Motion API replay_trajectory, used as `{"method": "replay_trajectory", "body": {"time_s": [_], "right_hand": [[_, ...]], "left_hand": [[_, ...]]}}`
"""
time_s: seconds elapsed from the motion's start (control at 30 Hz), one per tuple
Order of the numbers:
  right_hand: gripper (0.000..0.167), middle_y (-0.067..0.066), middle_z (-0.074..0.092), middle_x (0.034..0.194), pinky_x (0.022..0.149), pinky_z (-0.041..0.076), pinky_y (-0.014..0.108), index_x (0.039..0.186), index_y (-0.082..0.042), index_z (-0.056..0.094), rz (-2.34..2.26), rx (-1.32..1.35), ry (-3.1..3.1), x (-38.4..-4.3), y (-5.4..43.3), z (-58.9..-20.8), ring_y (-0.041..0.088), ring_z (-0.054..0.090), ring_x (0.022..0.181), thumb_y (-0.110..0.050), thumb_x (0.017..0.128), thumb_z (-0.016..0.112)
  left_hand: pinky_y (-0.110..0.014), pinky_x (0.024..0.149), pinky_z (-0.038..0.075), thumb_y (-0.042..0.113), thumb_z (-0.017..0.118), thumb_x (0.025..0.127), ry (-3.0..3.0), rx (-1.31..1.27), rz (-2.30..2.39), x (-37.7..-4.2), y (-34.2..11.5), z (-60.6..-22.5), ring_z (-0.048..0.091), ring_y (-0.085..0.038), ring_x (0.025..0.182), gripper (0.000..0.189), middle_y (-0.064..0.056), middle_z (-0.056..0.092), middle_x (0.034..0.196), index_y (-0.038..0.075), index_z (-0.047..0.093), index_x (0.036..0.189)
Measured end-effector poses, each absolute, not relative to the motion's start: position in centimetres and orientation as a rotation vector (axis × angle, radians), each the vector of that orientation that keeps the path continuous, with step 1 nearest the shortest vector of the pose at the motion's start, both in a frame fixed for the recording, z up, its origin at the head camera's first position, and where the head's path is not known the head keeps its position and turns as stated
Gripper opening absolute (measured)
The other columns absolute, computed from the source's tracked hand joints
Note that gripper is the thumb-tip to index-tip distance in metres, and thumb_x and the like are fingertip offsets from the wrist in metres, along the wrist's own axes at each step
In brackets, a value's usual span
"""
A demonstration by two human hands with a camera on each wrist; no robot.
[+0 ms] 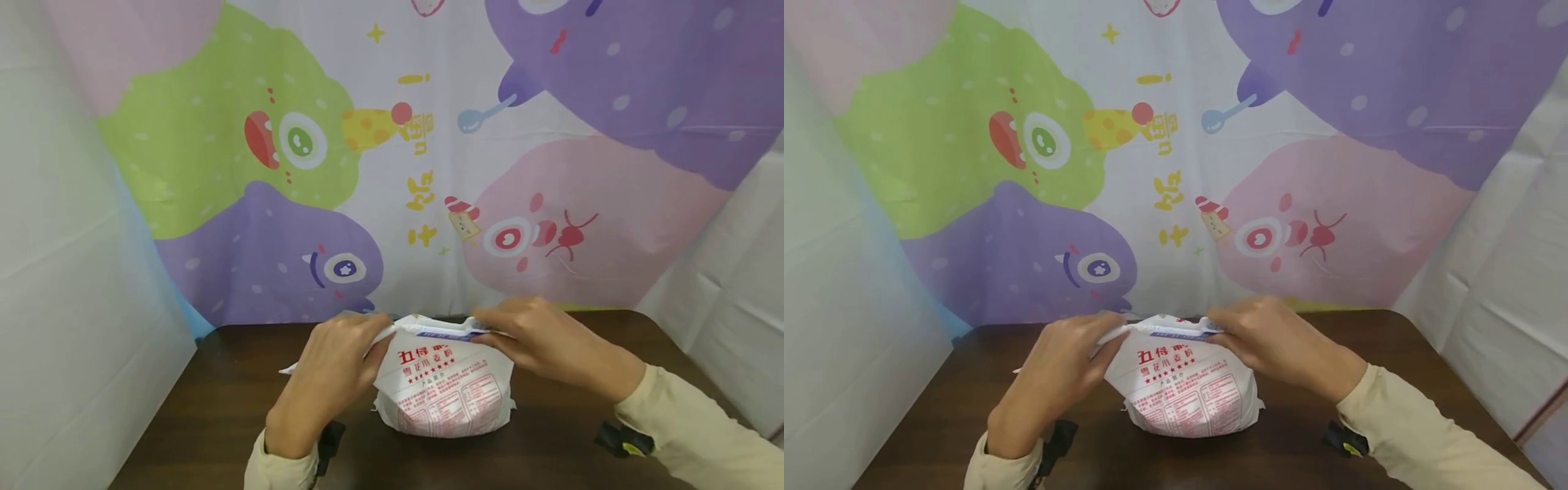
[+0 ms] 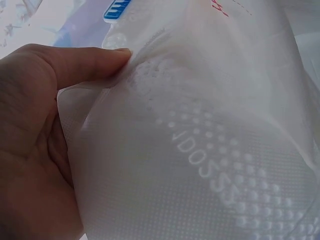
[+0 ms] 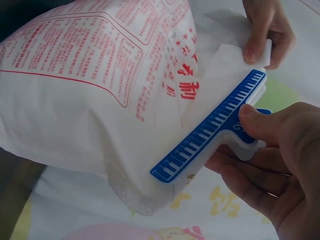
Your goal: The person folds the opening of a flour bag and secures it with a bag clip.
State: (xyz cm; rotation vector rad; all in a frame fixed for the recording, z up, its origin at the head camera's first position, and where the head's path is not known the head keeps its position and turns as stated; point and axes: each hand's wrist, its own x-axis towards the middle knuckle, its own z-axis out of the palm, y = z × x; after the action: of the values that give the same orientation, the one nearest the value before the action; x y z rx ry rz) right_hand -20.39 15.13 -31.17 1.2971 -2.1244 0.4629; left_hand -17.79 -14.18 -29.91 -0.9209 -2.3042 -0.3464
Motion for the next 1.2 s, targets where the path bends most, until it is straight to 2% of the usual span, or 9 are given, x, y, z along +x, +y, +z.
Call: {"method": "replay_trajectory", "body": {"time_s": [0.2,0.4,0.63,0.83,1.0,1.1,1.2], "right_hand": [[0.016,-0.009,0.061,0.073,0.055,0.045,0.023,0.099,-0.01,0.068,0.41,1.295,-2.111,-20.3,14.74,-31.56,0.002,0.052,0.062,-0.026,0.096,0.067],[0.025,-0.01,0.055,0.071,0.055,0.044,0.023,0.096,-0.012,0.065,0.395,1.294,-2.099,-20.01,14.82,-31.53,0.002,0.049,0.061,-0.034,0.102,0.056],[0.027,-0.011,0.047,0.067,0.052,0.04,0.022,0.091,-0.013,0.061,0.367,1.296,-2.091,-19.94,14.56,-31.31,0.001,0.043,0.058,-0.034,0.103,0.051],[0.025,-0.011,0.04,0.064,0.051,0.037,0.021,0.085,-0.014,0.055,0.341,1.287,-2.097,-19.93,14.27,-31.34,0.002,0.039,0.055,-0.032,0.102,0.055],[0.023,-0.011,0.043,0.065,0.052,0.041,0.024,0.089,-0.012,0.059,0.31,1.266,-2.118,-19.76,14.18,-31.66,0.003,0.042,0.056,-0.032,0.101,0.058],[0.015,-0.01,0.047,0.066,0.054,0.044,0.025,0.093,-0.01,0.062,0.302,1.253,-2.146,-19.66,14.17,-31.86,0.003,0.044,0.057,-0.023,0.094,0.07],[0.02,-0.009,0.051,0.068,0.056,0.046,0.025,0.095,-0.009,0.063,0.312,1.237,-2.175,-19.59,14.11,-32.02,0.003,0.046,0.059,-0.015,0.083,0.079]], "left_hand": [[-0.027,0.05,0.037,0.008,0.073,0.087,-2.315,-0.911,-0.349,-17.78,-14.26,-30.13,0.046,-0.008,0.056,0.026,0.012,0.043,0.06,0.019,0.054,0.072],[-0.025,0.051,0.037,0.005,0.072,0.086,-2.312,-0.92,-0.354,-17.63,-14.07,-30.17,0.043,-0.006,0.056,0.026,0.013,0.042,0.06,0.019,0.055,0.072],[-0.028,0.052,0.04,0.006,0.073,0.085,-2.292,-0.923,-0.339,-17.58,-13.98,-30.15,0.046,-0.008,0.056,0.025,0.012,0.047,0.061,0.018,0.055,0.073],[-0.027,0.05,0.037,0.005,0.072,0.085,-2.279,-0.928,-0.318,-17.54,-13.9,-30.15,0.043,-0.009,0.054,0.028,0.012,0.043,0.059,0.018,0.051,0.071],[-0.027,0.05,0.034,0.004,0.07,0.085,-2.262,-0.947,-0.315,-17.5,-13.79,-30.05,0.039,-0.009,0.052,0.033,0.012,0.039,0.058,0.018,0.045,0.068],[-0.026,0.049,0.033,0.004,0.07,0.084,-2.252,-0.95,-0.312,-17.52,-13.74,-30.04,0.039,-0.009,0.052,0.034,0.012,0.038,0.057,0.018,0.044,0.068],[-0.026,0.049,0.034,0.004,0.071,0.084,-2.256,-0.949,-0.308,-17.57,-13.78,-30.07,0.039,-0.008,0.052,0.033,0.011,0.039,0.058,0.018,0.045,0.068]]}}
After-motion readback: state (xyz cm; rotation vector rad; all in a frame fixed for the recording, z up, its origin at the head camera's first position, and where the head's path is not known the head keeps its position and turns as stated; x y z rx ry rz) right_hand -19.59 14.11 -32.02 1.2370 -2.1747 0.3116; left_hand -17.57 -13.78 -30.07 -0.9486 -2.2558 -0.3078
